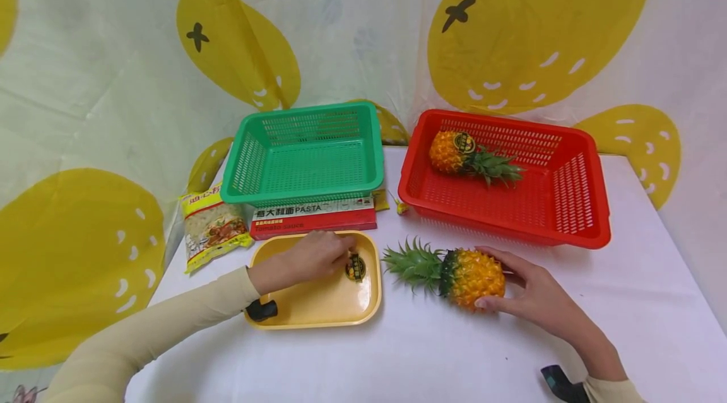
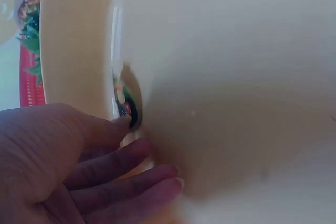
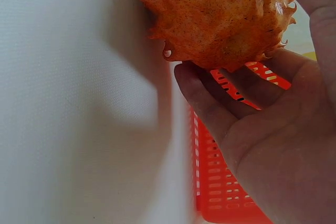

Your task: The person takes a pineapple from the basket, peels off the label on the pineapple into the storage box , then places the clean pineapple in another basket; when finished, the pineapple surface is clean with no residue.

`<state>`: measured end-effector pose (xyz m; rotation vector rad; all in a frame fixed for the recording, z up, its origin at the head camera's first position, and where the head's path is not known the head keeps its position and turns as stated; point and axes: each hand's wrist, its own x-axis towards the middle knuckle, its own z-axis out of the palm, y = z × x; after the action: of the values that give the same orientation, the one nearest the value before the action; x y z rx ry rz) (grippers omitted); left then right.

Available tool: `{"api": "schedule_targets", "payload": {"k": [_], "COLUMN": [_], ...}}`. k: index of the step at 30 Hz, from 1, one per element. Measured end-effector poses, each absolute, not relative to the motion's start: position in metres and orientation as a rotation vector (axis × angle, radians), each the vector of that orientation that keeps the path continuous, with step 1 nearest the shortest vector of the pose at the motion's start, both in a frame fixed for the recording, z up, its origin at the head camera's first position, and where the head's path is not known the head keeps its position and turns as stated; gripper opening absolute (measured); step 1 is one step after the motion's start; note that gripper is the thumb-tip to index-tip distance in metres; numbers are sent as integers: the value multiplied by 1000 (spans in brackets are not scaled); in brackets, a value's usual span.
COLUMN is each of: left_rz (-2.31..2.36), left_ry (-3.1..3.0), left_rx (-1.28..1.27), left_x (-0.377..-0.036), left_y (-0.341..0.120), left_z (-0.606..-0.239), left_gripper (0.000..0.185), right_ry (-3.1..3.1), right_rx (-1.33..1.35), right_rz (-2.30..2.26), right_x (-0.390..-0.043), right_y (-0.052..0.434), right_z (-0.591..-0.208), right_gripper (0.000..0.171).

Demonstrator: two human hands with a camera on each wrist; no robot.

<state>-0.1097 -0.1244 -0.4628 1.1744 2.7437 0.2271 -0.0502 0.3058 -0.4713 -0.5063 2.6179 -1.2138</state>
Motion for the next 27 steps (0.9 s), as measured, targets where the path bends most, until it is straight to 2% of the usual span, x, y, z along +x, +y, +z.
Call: {"api": "schedule_targets", "payload": {"k": [17, 27], "left_rz": [252, 333], "left_ry": [2736, 2726], "left_rx": [1210, 1190], "left_x": [-110, -111], "left_y": [-123, -117], "left_z": [-465, -459], "left_gripper": [22, 18], "right_ry": [2613, 2602], "right_rx": [-505, -494], "right_rz": [-1226, -1209], "right_x": [-51, -50], "right_y": [305, 307], "right_z": [-470, -472], "right_gripper": [87, 87]}}
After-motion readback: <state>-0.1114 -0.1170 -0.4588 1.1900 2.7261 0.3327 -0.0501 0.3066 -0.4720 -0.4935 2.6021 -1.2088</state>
